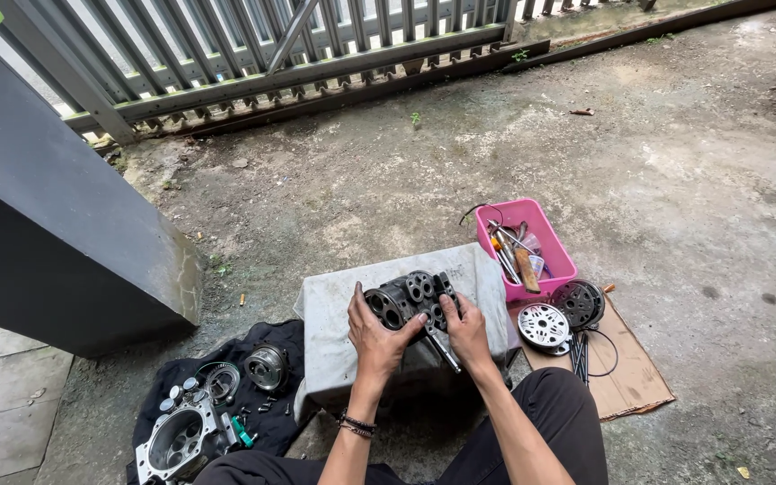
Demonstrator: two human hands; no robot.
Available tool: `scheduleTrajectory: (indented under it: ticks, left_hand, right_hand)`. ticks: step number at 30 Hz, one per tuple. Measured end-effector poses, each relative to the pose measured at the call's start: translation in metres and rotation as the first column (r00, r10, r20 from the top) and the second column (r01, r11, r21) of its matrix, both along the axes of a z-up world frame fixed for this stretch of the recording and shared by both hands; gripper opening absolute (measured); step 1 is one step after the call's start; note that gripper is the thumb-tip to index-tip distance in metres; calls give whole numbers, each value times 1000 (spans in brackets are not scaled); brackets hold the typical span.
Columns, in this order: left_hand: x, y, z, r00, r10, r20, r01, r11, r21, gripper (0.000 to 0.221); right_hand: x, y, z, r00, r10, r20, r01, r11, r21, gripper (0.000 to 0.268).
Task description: Disassembling a mechanical compressor by removing the internal valve plate and pistons
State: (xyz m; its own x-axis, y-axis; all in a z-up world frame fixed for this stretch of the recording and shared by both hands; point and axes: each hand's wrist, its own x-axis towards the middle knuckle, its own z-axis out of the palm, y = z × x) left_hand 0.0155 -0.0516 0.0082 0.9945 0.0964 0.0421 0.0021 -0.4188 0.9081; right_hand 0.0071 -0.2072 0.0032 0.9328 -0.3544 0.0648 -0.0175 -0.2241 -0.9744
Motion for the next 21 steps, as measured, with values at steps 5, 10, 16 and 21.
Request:
scheduleTrajectory:
  ticks: [5, 10, 16, 21]
  left_hand:
    - [13, -1, -13, 999, 22, -23, -22, 1000, -3, 139]
    - [14, 12, -20, 995, -70, -71, 66, 996, -62, 137]
    - [5, 18, -24, 992, -102, 79, 110, 988, -108, 119]
    - [6, 26, -28, 981, -104, 164, 126, 983, -133, 95]
  right_hand:
    - [13, -11, -14, 998, 53, -30, -53, 999, 3, 35]
    - [30, -21, -29, 993, 108, -51, -107, 994, 19, 35]
    - [44, -34, -48, 984, 178, -19, -173, 974, 145, 30]
    - [47, -39, -39, 980, 198, 5, -194, 955, 223, 28]
